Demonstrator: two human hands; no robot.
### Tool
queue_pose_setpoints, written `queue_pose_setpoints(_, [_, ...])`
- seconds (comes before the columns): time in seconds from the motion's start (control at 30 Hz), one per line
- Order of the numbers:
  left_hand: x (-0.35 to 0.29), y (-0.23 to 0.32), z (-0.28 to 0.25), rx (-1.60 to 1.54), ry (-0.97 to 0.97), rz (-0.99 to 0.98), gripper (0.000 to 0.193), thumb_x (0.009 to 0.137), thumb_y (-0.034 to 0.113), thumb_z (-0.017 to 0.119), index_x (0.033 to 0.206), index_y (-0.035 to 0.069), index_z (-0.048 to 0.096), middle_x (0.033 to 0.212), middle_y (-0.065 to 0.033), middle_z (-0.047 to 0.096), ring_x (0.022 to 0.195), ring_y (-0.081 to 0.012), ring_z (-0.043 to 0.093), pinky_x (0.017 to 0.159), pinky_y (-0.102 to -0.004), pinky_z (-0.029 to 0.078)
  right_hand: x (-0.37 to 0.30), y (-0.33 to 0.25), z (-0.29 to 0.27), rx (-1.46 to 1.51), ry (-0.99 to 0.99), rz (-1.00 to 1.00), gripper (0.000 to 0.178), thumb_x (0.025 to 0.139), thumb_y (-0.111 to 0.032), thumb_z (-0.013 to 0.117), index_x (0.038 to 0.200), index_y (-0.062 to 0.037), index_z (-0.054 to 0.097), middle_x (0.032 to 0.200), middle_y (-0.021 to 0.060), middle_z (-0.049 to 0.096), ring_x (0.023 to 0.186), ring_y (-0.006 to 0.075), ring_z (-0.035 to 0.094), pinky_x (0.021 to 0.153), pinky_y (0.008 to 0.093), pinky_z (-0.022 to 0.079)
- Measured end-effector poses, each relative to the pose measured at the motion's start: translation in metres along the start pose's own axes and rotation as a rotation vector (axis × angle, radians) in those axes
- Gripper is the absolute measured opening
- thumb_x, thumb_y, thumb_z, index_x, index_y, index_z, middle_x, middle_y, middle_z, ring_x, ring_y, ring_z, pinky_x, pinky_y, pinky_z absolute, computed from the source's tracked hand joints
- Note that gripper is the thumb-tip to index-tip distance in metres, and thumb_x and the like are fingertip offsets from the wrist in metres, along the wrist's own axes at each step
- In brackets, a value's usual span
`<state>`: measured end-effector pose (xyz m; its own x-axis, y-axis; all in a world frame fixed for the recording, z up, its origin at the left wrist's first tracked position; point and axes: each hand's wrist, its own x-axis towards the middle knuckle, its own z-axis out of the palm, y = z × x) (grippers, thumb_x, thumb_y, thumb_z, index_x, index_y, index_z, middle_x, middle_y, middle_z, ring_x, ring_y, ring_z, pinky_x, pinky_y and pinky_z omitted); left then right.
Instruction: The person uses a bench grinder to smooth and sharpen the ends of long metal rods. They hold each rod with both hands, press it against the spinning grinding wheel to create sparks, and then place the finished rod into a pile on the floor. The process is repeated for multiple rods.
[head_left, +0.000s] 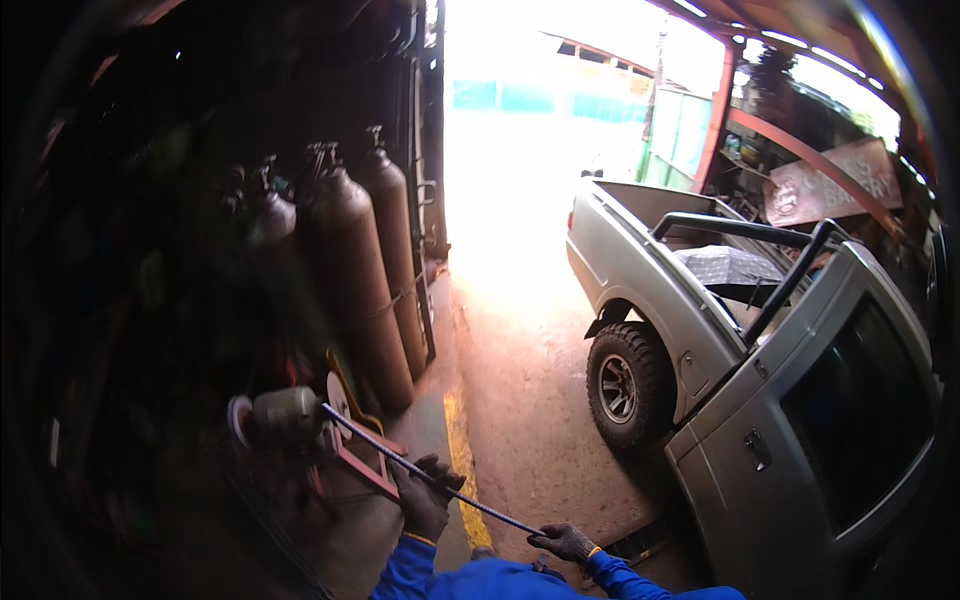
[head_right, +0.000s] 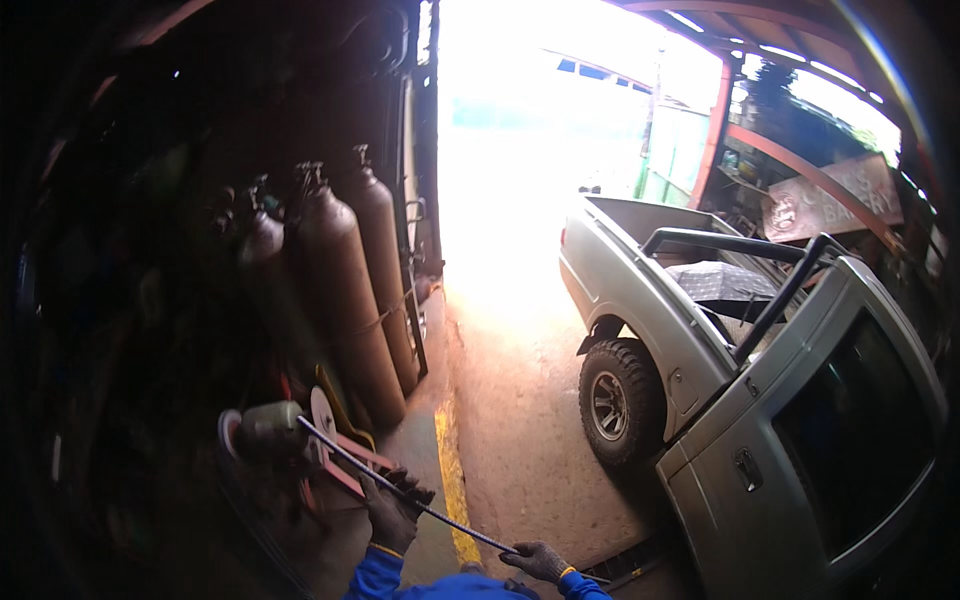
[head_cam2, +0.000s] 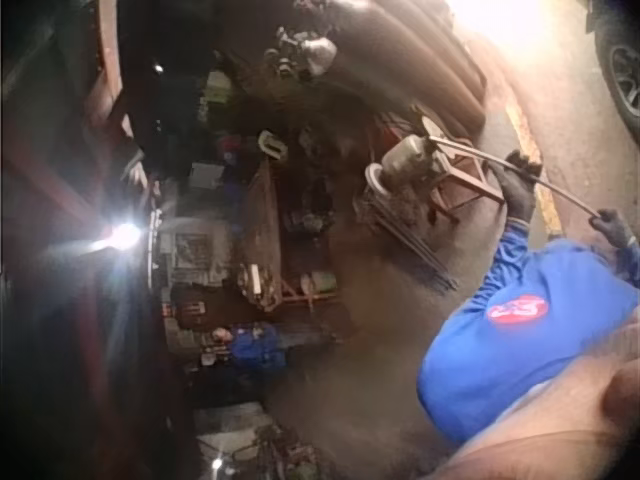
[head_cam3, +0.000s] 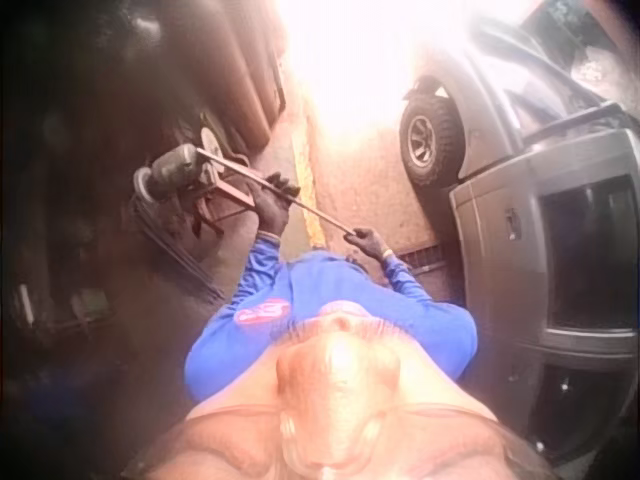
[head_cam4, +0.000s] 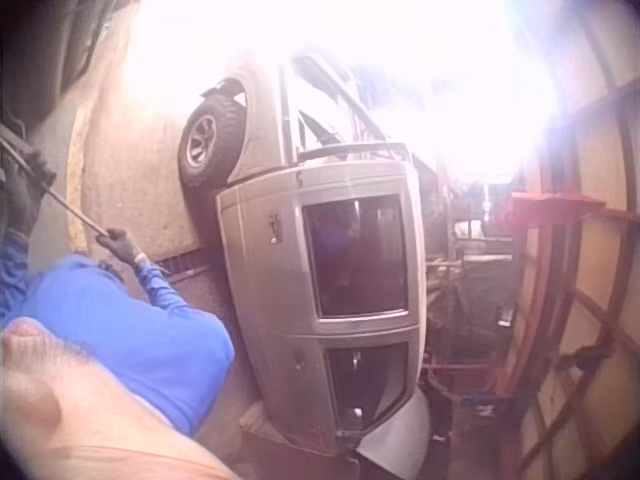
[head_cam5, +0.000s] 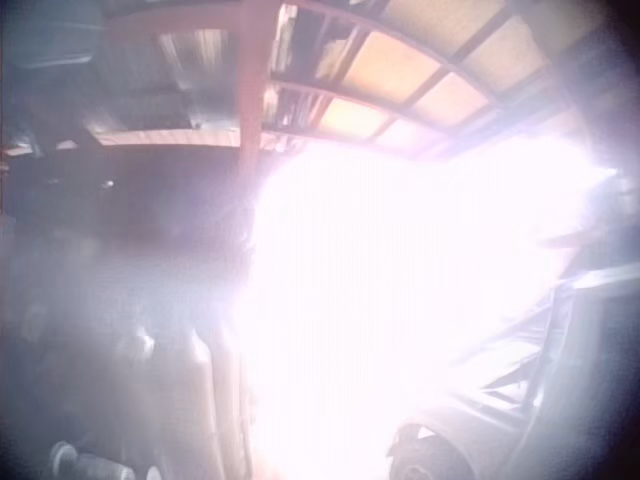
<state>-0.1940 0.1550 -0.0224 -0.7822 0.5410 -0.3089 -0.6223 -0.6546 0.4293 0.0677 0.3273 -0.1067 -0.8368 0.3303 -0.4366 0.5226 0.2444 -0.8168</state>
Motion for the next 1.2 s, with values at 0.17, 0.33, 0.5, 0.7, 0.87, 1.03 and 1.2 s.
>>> queue_pose_setpoints(0.17, [0.018,-0.035,-0.046,-0.18,0.163,-0.112,0.072,0.093,0.072,0.035,0.096,0.006,0.063,0.077,-0.0117,0.065,0.068,-0.0315,0.062,0.069,-0.0482,0.053,-0.013,0.03,0.001,0.114,-0.08,0.056,0.04,0.093,-0.037,0.067,0.107,0.0008,0.07,0.094,0.0112,0.073,0.089,0.0107,0.063,0.083,0.0307,0.051])
queue_pose_setpoints(0.33, [0.015,-0.025,-0.08,-0.103,0.166,-0.261,0.072,0.095,0.067,0.036,0.098,-0.001,0.06,0.085,-0.0159,0.064,0.079,-0.034,0.063,0.079,-0.0509,0.053,-0.03,0.009,-0.003,0.181,-0.091,0.111,0.032,0.093,-0.025,0.069,0.107,0.0032,0.069,0.093,0.008,0.073,0.085,0.0108,0.062,0.078,0.0301,0.052])
queue_pose_setpoints(0.5, [0.061,-0.003,-0.132,0.044,0.455,-0.386,0.084,0.088,0.08,0.031,0.084,0.001,0.059,0.072,-0.0176,0.063,0.065,-0.0364,0.062,0.066,-0.0537,0.055,-0.027,-0.007,-0.003,0.148,-0.1,0.171,0.03,0.092,-0.022,0.069,0.102,0.006,0.069,0.085,0.0071,0.071,0.078,0.0096,0.059,0.069,0.0302,0.051])
queue_pose_setpoints(0.7, [0.102,-0.023,-0.125,-0.128,0.599,-0.152,0.064,0.091,0.074,0.04,0.085,0.012,0.056,0.053,0.0033,0.038,0.041,-0.0117,0.035,0.038,-0.0263,0.032,-0.018,-0.015,0.027,-0.015,-0.024,0.18,0.031,0.092,-0.024,0.069,0.101,0.006,0.068,0.084,0.0097,0.071,0.075,0.0095,0.058,0.066,0.0309,0.049])
queue_pose_setpoints(0.87, [0.102,-0.013,-0.136,-0.194,0.38,-0.25,0.058,0.095,0.069,0.038,0.083,0.014,0.052,0.052,0.0056,0.033,0.042,-0.0101,0.031,0.039,-0.0261,0.029,-0.03,-0.039,0.059,-0.012,0.011,0.237,0.029,0.096,-0.025,0.063,0.098,0.0036,0.07,0.087,0.0114,0.072,0.08,0.0141,0.063,0.072,0.0316,0.051])
queue_pose_setpoints(1.03, [0.113,0.012,-0.142,-0.104,0.451,-0.293,0.057,0.095,0.068,0.038,0.083,0.013,0.05,0.053,0.0054,0.03,0.042,-0.0105,0.028,0.04,-0.0269,0.026,-0.024,-0.069,0.089,0.074,0.035,0.305,0.035,0.099,-0.031,0.056,0.098,0.0005,0.07,0.068,0.0037,0.057,0.062,0.0105,0.049,0.058,0.0287,0.042])
queue_pose_setpoints(1.2, [0.12,0.025,-0.154,-0.045,0.49,-0.34,0.059,0.095,0.069,0.039,0.087,0.013,0.053,0.054,0.0053,0.031,0.043,-0.0098,0.03,0.04,-0.0262,0.028,-0.022,-0.072,0.106,0.155,0.081,0.263,0.037,0.101,-0.032,0.052,0.11,0.0005,0.067,0.064,-0.0024,0.047,0.058,0.0086,0.043,0.052,0.0268,0.037])
